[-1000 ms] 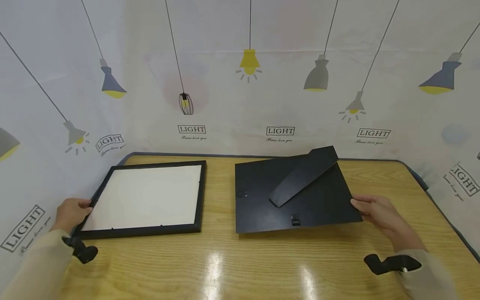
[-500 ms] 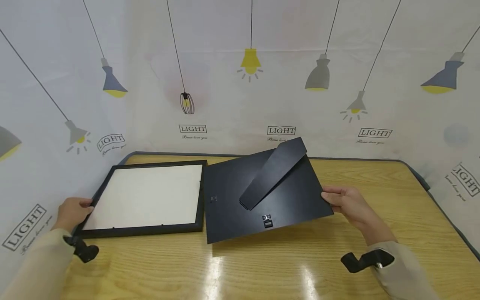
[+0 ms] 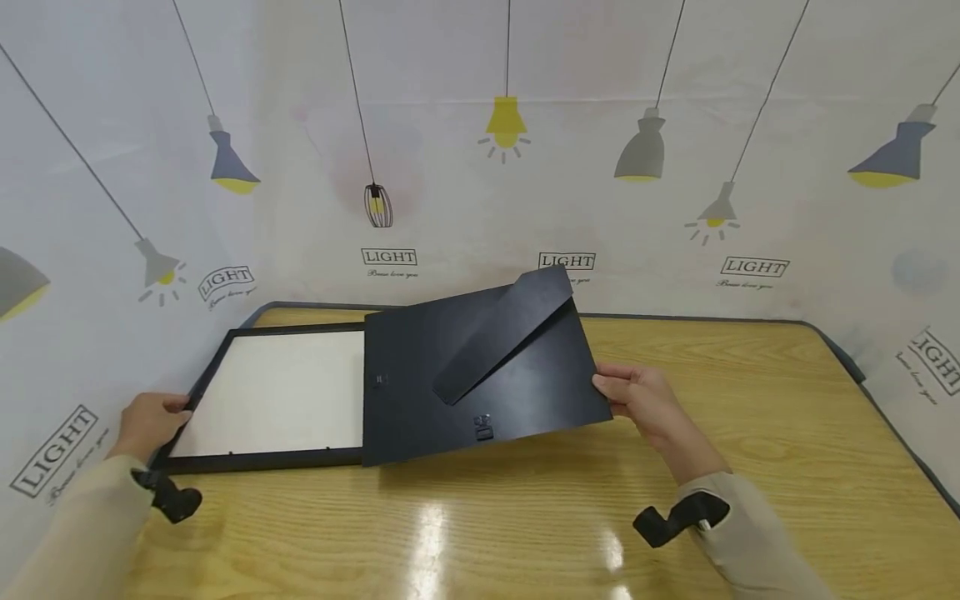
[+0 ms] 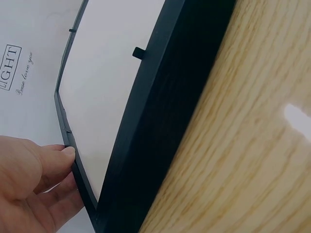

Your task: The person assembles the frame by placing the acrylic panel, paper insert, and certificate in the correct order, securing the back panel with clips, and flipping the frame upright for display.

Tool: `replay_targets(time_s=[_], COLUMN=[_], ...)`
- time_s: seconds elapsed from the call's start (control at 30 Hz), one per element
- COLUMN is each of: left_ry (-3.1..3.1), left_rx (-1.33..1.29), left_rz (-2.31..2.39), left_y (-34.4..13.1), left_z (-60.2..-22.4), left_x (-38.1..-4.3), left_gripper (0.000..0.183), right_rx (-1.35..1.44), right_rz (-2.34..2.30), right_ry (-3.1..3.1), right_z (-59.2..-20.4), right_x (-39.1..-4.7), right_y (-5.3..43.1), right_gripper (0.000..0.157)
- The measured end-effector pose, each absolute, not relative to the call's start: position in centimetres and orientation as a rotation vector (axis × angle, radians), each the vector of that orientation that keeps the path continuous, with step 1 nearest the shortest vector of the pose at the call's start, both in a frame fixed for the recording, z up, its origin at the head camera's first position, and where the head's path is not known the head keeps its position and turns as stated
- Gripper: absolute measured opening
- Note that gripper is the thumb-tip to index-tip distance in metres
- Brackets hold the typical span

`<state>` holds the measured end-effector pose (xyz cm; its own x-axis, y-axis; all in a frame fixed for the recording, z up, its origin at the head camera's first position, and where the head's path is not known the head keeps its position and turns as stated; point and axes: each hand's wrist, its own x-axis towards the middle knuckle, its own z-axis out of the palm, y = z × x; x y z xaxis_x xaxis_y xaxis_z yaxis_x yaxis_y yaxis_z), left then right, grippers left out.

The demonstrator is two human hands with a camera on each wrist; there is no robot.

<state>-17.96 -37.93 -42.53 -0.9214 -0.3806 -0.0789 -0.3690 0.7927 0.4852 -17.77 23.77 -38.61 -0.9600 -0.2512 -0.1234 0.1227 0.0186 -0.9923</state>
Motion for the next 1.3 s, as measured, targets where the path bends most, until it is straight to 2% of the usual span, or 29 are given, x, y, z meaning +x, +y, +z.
replay_targets(time_s=[0.23, 0.73, 1.3], left_ry=[-2.940, -2.927, -2.916], left_rx=[0.616, 0.613, 0.657], left_rz=[-0.789, -0.770, -0.761], left_y=[-37.7, -37.6, -37.3], left_z=[-42.5, -42.4, -42.1], left_x=[-17.9, -17.9, -18.0], left_gripper=[0.030, 0.029, 0.028], right_rx=[-0.084, 0.083, 0.200], right_rz=[-2.073, -2.091, -2.116], right_ry=[1.984, 2.034, 1.992], right_z=[-38.8, -40.8, -42.6], right_x=[-18.4, -20.0, -20.6], right_y=[20.2, 11.9, 5.5], right_gripper=[0.053, 0.041, 0.031])
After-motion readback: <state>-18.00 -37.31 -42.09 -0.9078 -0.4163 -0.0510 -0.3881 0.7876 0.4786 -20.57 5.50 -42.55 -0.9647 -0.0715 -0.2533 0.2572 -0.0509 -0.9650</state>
